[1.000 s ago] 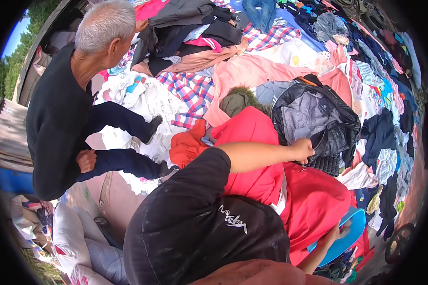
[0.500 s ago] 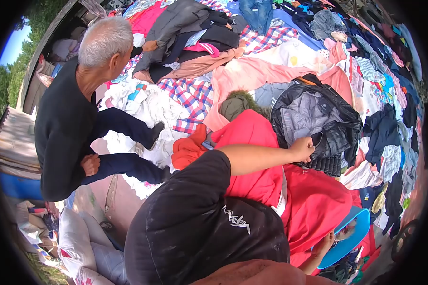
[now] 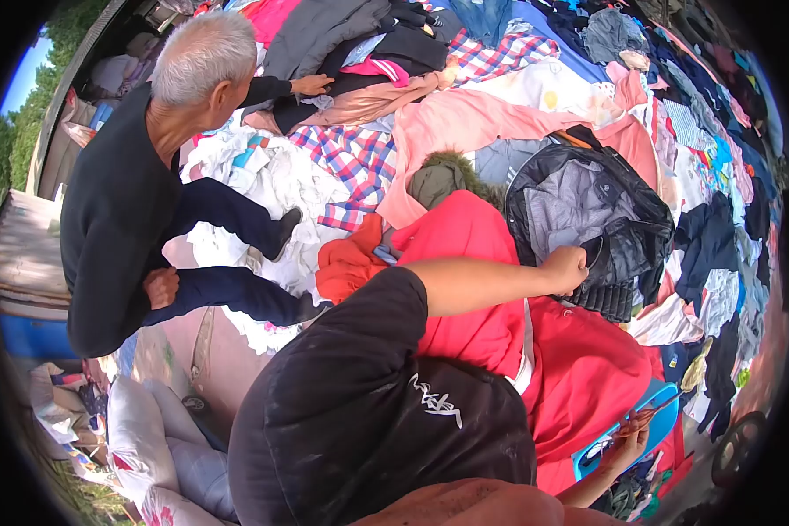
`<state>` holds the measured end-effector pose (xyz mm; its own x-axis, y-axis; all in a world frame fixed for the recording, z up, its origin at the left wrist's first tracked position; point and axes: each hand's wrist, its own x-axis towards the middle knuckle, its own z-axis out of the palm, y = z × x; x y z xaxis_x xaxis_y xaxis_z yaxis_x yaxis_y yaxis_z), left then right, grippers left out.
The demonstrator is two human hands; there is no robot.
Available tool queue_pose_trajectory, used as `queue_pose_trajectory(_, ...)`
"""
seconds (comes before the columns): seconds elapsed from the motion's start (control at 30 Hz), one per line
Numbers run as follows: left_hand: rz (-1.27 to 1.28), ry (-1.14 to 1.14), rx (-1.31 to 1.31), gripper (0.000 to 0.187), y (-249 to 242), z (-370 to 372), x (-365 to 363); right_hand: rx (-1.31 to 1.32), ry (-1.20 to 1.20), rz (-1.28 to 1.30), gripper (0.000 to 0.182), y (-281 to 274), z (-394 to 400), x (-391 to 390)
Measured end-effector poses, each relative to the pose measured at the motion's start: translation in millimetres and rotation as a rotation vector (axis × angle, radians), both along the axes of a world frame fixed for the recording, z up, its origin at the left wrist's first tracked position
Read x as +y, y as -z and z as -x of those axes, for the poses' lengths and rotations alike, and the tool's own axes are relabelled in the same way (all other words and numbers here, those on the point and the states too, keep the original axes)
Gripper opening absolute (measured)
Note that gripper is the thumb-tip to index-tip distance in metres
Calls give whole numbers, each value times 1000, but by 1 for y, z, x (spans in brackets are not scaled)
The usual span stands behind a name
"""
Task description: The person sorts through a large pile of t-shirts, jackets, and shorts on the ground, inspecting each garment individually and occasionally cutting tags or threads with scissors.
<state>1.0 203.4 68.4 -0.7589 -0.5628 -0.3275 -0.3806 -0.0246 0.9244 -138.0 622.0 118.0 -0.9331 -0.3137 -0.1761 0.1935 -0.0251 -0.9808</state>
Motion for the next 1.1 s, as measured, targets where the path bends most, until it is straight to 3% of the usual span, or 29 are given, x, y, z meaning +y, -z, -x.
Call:
queue_pose_trajectory(0.13, -204, -54, 52, 19, 13, 2, 1, -69, -152, 206, 26, -12, -1, -67)
queue_pose_trajectory(0.2, -301, -84, 77, 18, 19, 5, 2, -149, -432, 397, 25, -15, -23, -127)
queue_pose_trajectory(0.27, -369, -99, 117, 17, 22, 6, 4, -248, -436, 347, 28, 4, -44, -170)
queue_pose_trajectory(0.33, -426, -121, 145, 17, 23, 5, 6, -378, -399, 240, 43, 1, -76, -217)
queue_pose_trajectory(0.43, -421, -143, 162, 16, 27, 3, 7, -445, -485, 210, 45, 15, -102, -253)
queue_pose_trajectory(0.53, -288, -127, 117, 17, 27, 2, 3, -495, -562, 148, 43, 18, -115, -266)
queue_pose_trajectory(0.67, -503, -159, 241, 20, 29, 4, 6, -486, -569, 102, 44, 28, -115, -265)
queue_pose_trajectory(0.8, -508, -128, 269, 20, 38, 13, 8, -495, -528, 112, 42, 38, -111, -259)
queue_pose_trajectory(0.9, -465, -70, 200, 19, 34, 15, 11, -492, -512, 147, 43, 44, -109, -256)
queue_pose_trajectory(1.03, -179, 18, 68, 18, 33, 13, 13, -486, -516, 188, 46, 58, -106, -253)
queue_pose_trajectory(1.1, -249, -35, 78, 18, 35, 14, 6, -469, -510, 153, 46, 60, -106, -254)
